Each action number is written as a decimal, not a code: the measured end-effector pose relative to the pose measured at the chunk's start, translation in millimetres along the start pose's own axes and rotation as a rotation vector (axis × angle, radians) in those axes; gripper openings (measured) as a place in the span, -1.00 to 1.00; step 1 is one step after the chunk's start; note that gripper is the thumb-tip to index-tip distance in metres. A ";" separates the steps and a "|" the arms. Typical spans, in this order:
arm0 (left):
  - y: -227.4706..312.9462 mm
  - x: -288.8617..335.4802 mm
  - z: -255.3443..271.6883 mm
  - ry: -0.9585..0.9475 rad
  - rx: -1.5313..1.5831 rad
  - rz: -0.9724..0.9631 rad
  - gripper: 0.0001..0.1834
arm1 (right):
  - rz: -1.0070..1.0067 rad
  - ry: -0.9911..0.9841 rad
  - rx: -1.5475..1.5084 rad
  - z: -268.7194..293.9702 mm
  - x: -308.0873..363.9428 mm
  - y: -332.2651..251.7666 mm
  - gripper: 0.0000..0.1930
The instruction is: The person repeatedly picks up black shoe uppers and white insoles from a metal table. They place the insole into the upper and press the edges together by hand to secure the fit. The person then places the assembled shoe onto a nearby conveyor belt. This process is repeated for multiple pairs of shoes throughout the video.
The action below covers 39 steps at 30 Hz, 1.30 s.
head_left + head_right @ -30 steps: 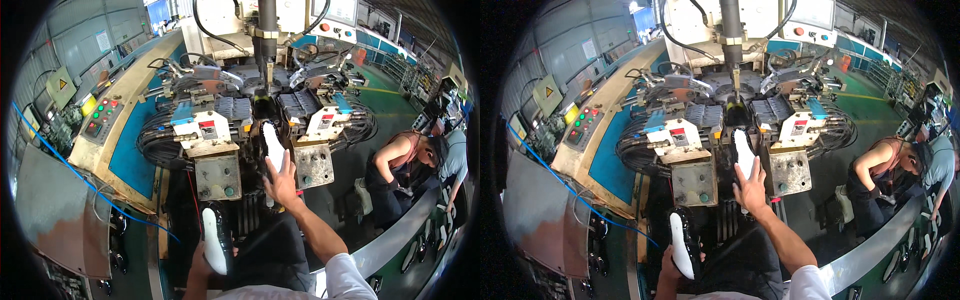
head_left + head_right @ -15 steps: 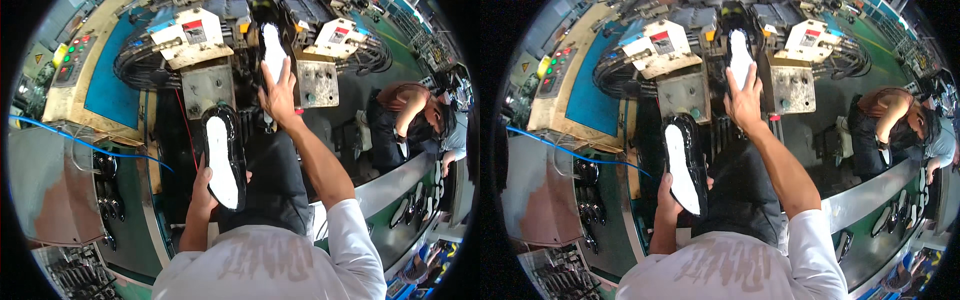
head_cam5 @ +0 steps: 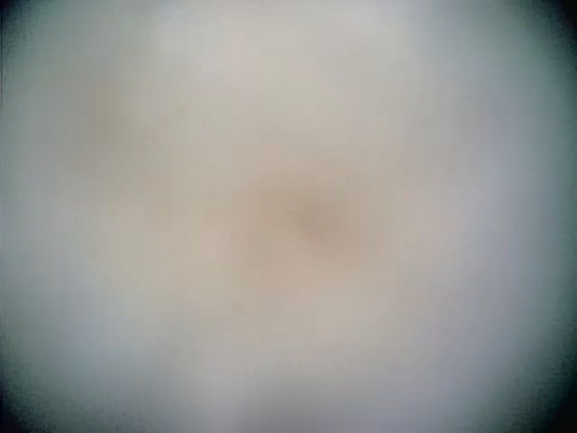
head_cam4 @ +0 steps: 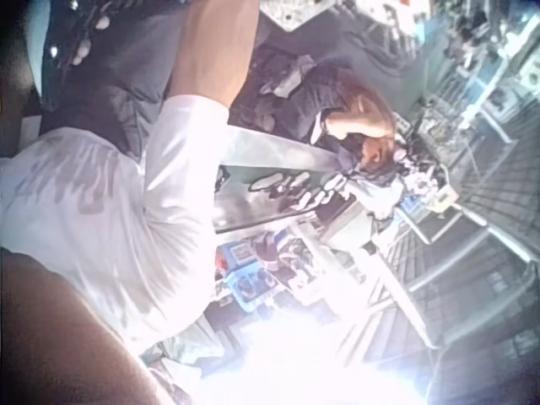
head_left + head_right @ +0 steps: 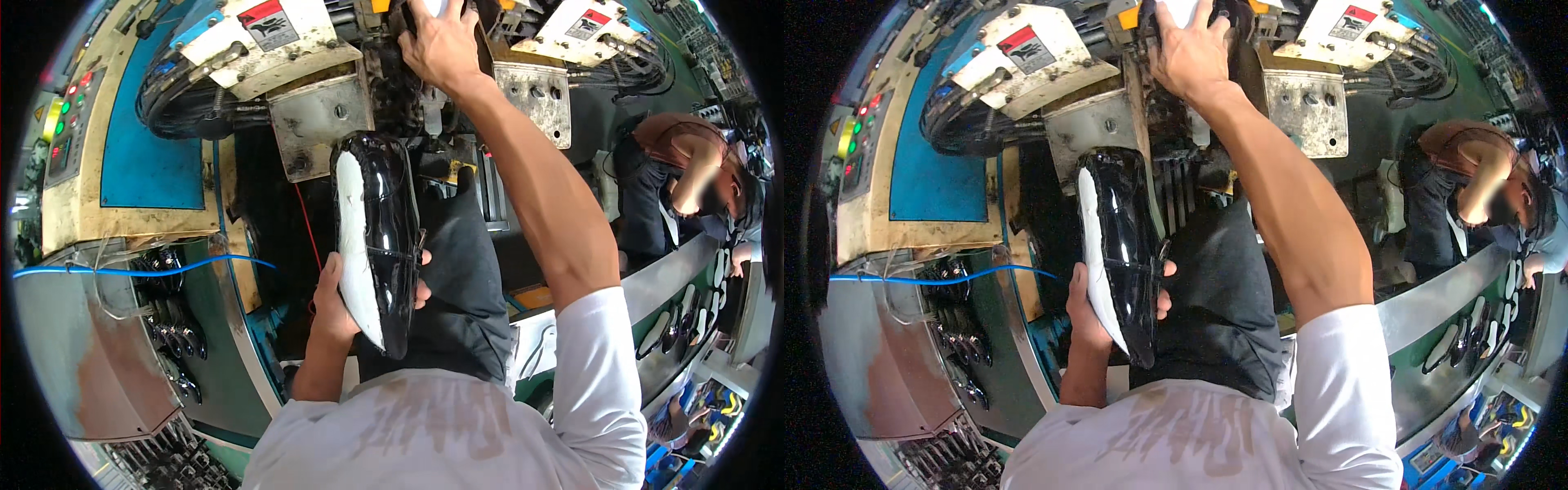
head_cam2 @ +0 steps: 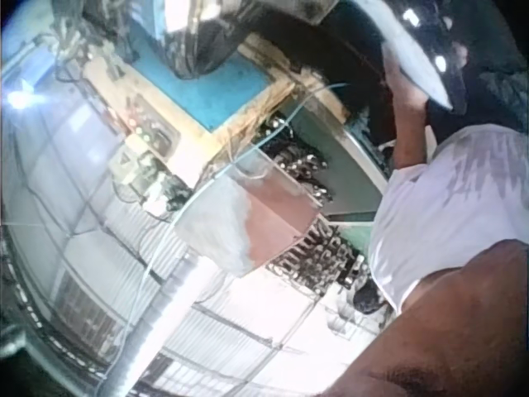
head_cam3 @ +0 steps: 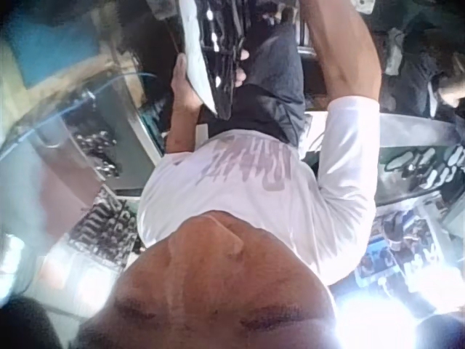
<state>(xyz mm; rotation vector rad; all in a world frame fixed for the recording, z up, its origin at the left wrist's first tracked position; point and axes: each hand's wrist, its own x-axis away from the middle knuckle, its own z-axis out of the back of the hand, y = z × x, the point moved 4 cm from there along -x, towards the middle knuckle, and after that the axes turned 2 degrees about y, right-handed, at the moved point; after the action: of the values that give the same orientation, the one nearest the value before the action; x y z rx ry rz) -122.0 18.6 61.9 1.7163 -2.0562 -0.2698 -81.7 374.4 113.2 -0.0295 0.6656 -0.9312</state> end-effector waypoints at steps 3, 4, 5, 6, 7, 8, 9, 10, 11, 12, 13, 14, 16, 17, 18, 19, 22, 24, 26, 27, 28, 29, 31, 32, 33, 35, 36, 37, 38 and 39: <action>-0.1 -15.9 3.4 0.081 -0.078 -0.036 0.16 | 0.039 0.017 -0.029 -4.7 1.2 0.4 -0.27; 1.7 -22.9 3.3 0.107 -0.115 -0.073 0.15 | 0.048 0.024 -0.035 -5.1 0.8 1.1 -0.28; 4.3 -25.1 -0.4 0.135 -0.195 -0.114 0.13 | 0.054 0.024 -0.045 -4.4 0.1 2.1 -0.28; 10.8 -27.5 -9.6 0.162 -0.278 -0.165 0.11 | 0.065 0.031 -0.055 -5.1 -2.6 3.5 -0.29; 11.9 -29.3 -12.3 0.156 -0.314 -0.207 0.08 | 0.067 0.037 -0.065 -4.4 -5.8 5.9 -0.29; 12.6 -29.9 -15.3 0.150 -0.350 -0.250 0.05 | 0.068 0.036 -0.072 -1.8 -6.5 9.9 -0.30; 15.8 -29.9 -19.9 0.141 -0.391 -0.297 0.02 | 0.070 0.044 -0.087 0.0 -9.2 15.5 -0.30; 17.7 -26.6 -16.9 0.197 -0.561 -0.366 -0.01 | 0.079 0.056 -0.105 1.2 -9.7 19.6 -0.31; 18.3 -22.2 -9.5 0.255 -0.732 -0.435 -0.04 | 0.105 0.087 -0.131 2.2 -8.8 21.0 -0.31; 19.1 -19.3 -6.3 0.311 -0.895 -0.509 -0.07 | 0.161 0.160 -0.165 1.2 -3.2 19.8 -0.32; 20.2 -13.9 -10.4 0.341 -1.037 -0.601 -0.08 | 0.219 0.232 -0.212 7.0 8.7 12.7 -0.32; 20.1 -7.8 -9.5 0.403 -1.151 -0.644 -0.07 | 0.241 0.253 -0.276 10.9 27.6 6.1 -0.33; 20.5 8.5 0.9 0.548 -1.377 -0.730 -0.06 | 0.229 0.197 -0.386 29.0 86.4 -8.6 -0.34; 21.8 16.1 7.3 0.602 -1.395 -0.734 -0.04 | 0.139 0.075 -0.411 22.8 122.5 -6.3 -0.32; 20.1 24.4 16.5 0.624 -1.455 -0.757 -0.05 | 0.082 -0.029 -0.413 17.9 159.7 -5.2 -0.32; 21.6 33.9 20.3 0.680 -1.489 -0.740 -0.05 | -0.014 -0.140 -0.421 2.3 200.3 -0.1 -0.32; 26.6 70.7 47.3 0.828 -1.547 -0.709 -0.04 | -0.078 -0.395 -0.377 -27.4 311.3 10.8 -0.42; 28.7 105.6 71.5 0.969 -1.555 -0.625 -0.03 | -0.084 -0.597 -0.343 -33.1 362.4 9.6 -0.47; 31.7 142.9 102.1 1.085 -1.538 -0.542 -0.03 | 0.196 -0.552 -0.111 -26.2 396.2 7.6 -0.56; 33.5 166.3 128.7 1.092 -1.536 -0.569 -0.04 | 0.251 -0.563 -0.047 -25.8 404.0 9.9 -0.56; 36.2 195.0 161.9 1.096 -1.535 -0.607 -0.05 | 0.264 -0.567 -0.056 -24.1 405.2 10.1 -0.55; 37.7 227.1 192.2 1.167 -1.473 -0.601 -0.05 | 0.210 -0.589 -0.112 -25.6 403.8 13.6 -0.56; 32.5 318.6 247.6 1.325 -1.573 -0.624 -0.05 | 0.150 -0.570 -0.231 -36.5 397.1 18.4 -0.63; 33.7 355.3 256.8 1.476 -1.679 -0.565 -0.02 | 0.119 -0.603 -0.256 -38.2 390.7 26.3 -0.64; 40.4 371.7 239.3 1.710 -1.433 -0.327 0.07 | 0.076 -0.636 -0.268 -39.4 386.5 39.2 -0.65; 40.0 471.1 283.2 1.924 -1.662 -0.181 0.18 | 0.085 -0.668 -0.300 -46.9 384.6 31.1 -0.67; 41.6 501.4 293.9 1.955 -1.743 -0.018 0.18 | 0.106 -0.648 -0.264 -45.5 385.7 31.0 -0.68; 39.5 541.3 305.8 2.001 -1.884 0.060 0.19 | 0.133 -0.636 -0.246 -46.5 388.7 26.1 -0.68; 40.0 574.8 319.0 2.165 -1.915 0.231 0.16 | 0.166 -0.619 -0.245 -46.7 392.4 20.4 -0.68; 42.8 575.9 328.4 2.199 -1.772 0.345 0.11 | 0.195 -0.597 -0.210 -41.6 393.9 19.9 -0.68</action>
<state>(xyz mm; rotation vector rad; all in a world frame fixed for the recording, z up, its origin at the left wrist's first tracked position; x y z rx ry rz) -382.4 -573.9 -88.2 -0.1208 0.0925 0.0575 73.2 101.9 -129.8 -0.4077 0.2007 -0.6145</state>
